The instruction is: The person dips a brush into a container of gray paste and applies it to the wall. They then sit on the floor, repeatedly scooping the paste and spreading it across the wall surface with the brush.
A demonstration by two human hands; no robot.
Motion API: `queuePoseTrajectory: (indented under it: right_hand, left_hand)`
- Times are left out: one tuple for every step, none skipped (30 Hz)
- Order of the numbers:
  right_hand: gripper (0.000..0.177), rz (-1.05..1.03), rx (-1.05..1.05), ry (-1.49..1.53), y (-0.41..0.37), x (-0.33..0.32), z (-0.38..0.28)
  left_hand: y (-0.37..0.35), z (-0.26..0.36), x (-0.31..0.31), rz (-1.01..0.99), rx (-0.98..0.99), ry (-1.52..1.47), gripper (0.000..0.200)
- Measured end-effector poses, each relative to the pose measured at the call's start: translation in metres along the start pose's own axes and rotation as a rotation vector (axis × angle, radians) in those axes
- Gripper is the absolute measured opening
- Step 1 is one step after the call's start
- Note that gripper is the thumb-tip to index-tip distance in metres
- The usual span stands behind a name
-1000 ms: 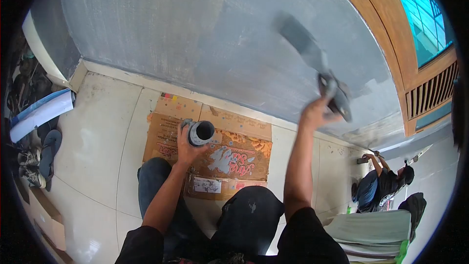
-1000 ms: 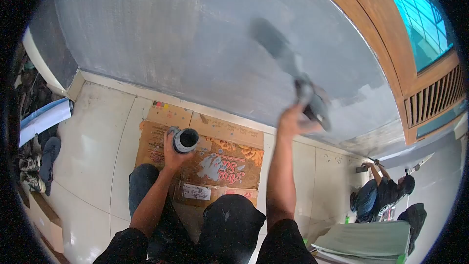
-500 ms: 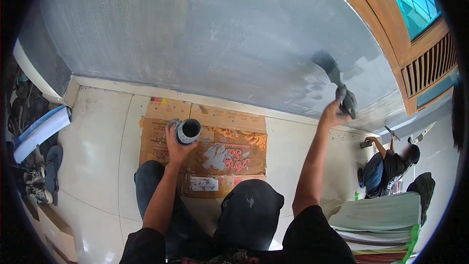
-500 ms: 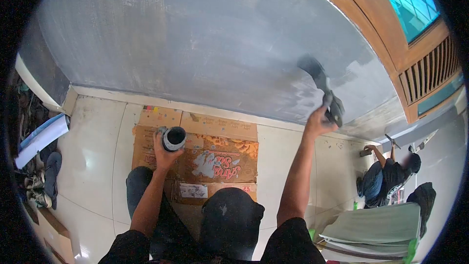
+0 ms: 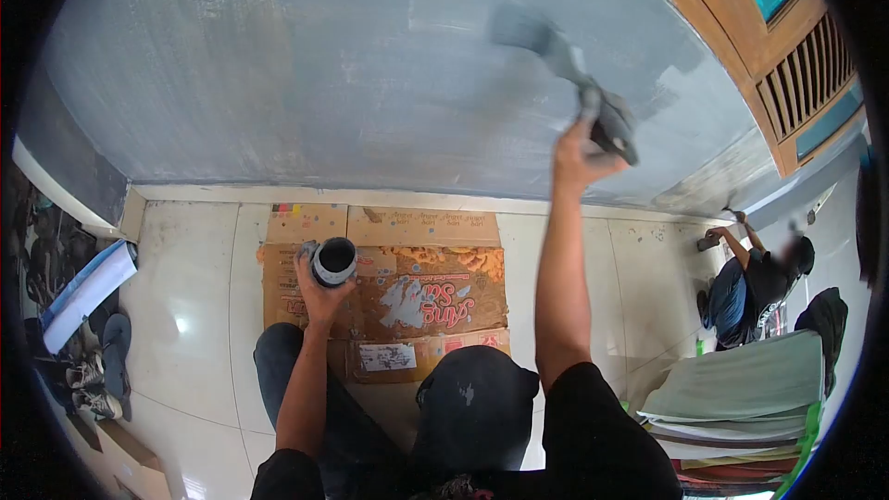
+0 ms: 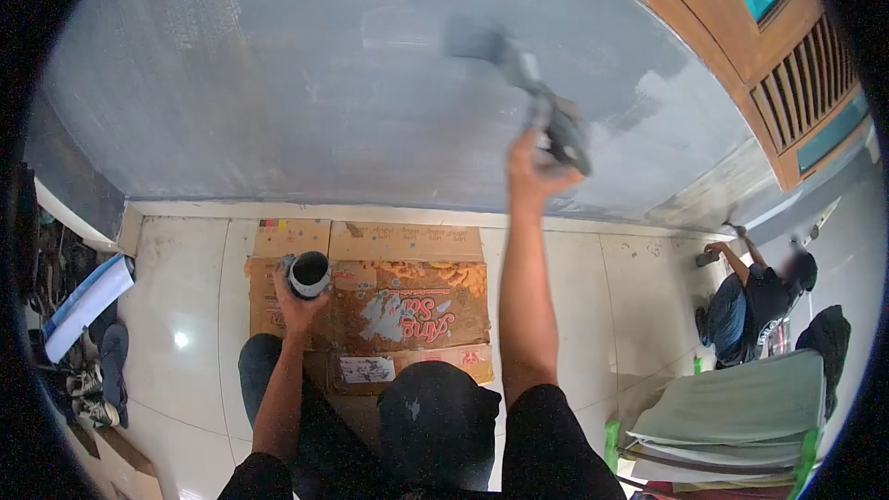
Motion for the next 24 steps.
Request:
queuePoseTrajectory:
  right_hand:
    - [0.009,0.022,-0.049,-0.066,0.008,-0.023,0.011]
    - [0.006,0.043,-0.099,-0.132,0.016,-0.046,0.022]
    - [0.007,0.065,-0.054,-0.135,0.021,-0.069,0.039]
    - [0.009,0.051,-0.009,-0.219,0.025,-0.090,0.055]
    - [0.009,0.057,-0.014,-0.226,0.031,-0.109,0.065]
    - [0.011,0.071,-0.013,-0.222,0.039,-0.123,0.065]
    - [0.013,0.087,-0.013,-0.217,0.043,-0.134,0.063]
    - [0.014,0.187,0.091,-0.097,0.041,-0.150,0.072]
    - [0.014,0.196,0.086,-0.100,0.047,-0.144,0.060]
    - [0.014,0.208,0.099,0.008,0.052,-0.137,0.052]
    - [0.014,0.220,0.112,0.119,0.055,-0.129,0.047]
    - [0.020,0.132,0.109,0.095,0.057,-0.114,0.045]
    - [0.019,0.119,0.097,0.144,0.060,-0.093,0.036]
    - [0.018,0.161,0.119,0.012,0.054,-0.081,0.041]
    - [0.019,0.074,0.029,0.117,0.060,-0.057,0.036]
    - [0.018,0.028,0.007,0.154,0.064,-0.038,0.030]
    - [0.018,-0.016,-0.014,0.191,0.069,-0.027,0.026]
    - [0.018,-0.006,-0.017,0.191,0.073,-0.032,0.032]
    - [0.012,0.062,-0.041,0.103,0.079,-0.049,0.042]
    - [0.006,0.129,-0.064,0.014,0.083,-0.068,0.052]
    - [0.006,0.136,-0.068,0.013,0.087,-0.086,0.066]
    - [0.007,0.150,-0.053,-0.068,0.091,-0.111,0.083]
    - [0.008,0.162,-0.038,-0.150,0.094,-0.135,0.099]
    - [0.009,0.140,-0.093,-0.241,0.096,-0.156,0.110]
  left_hand:
    - [0.000,0.000,0.001,-0.005,0.001,0.001,0.089]
    - [-0.002,-0.004,0.001,-0.006,-0.020,-0.003,0.088]
    - [-0.002,-0.007,0.003,-0.006,-0.039,-0.010,0.088]
    - [-0.001,-0.009,0.006,-0.009,-0.034,-0.014,0.088]
    - [-0.002,-0.013,0.007,-0.004,-0.040,-0.022,0.088]
    - [-0.003,-0.012,0.008,-0.003,-0.045,-0.030,0.088]
    - [-0.004,-0.009,0.009,-0.013,-0.037,-0.032,0.088]
    - [-0.003,-0.007,0.009,-0.017,-0.033,-0.024,0.088]
    - [-0.002,-0.004,0.010,-0.020,-0.029,-0.014,0.088]
    - [-0.002,-0.003,0.011,-0.022,-0.021,-0.015,0.088]
    - [-0.002,0.000,0.011,-0.009,0.013,0.020,0.087]
    - [-0.003,0.003,0.009,0.003,0.046,0.056,0.087]
    - [-0.004,0.001,0.009,0.003,0.052,0.058,0.087]
    - [-0.004,-0.005,0.010,-0.005,0.029,0.051,0.088]
    - [-0.005,-0.011,0.012,-0.012,0.006,0.044,0.089]
    - [-0.007,-0.019,0.014,-0.013,0.014,0.045,0.089]
    - [-0.008,-0.031,0.013,-0.001,-0.016,0.015,0.089]
    - [-0.008,-0.038,0.012,0.011,-0.046,-0.017,0.089]
    - [-0.007,-0.031,0.012,0.012,-0.035,-0.017,0.089]
    - [-0.007,-0.026,0.010,0.026,-0.035,-0.028,0.089]
    - [-0.007,-0.022,0.009,0.040,-0.038,-0.040,0.089]
    - [-0.007,-0.022,0.008,0.040,-0.031,-0.043,0.089]
    - [-0.007,-0.020,0.007,0.032,0.018,0.049,0.092]
    - [-0.007,-0.017,0.009,0.024,0.065,0.140,0.095]
Point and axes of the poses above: each hand's wrist, its own y-axis towards the middle knuckle, its own x-axis out of the palm, z = x × y, the point moved 10 cm from there along y, towards the middle knuckle, and after that the axes turned 7 degrees about -x, right-handed, at the moved point
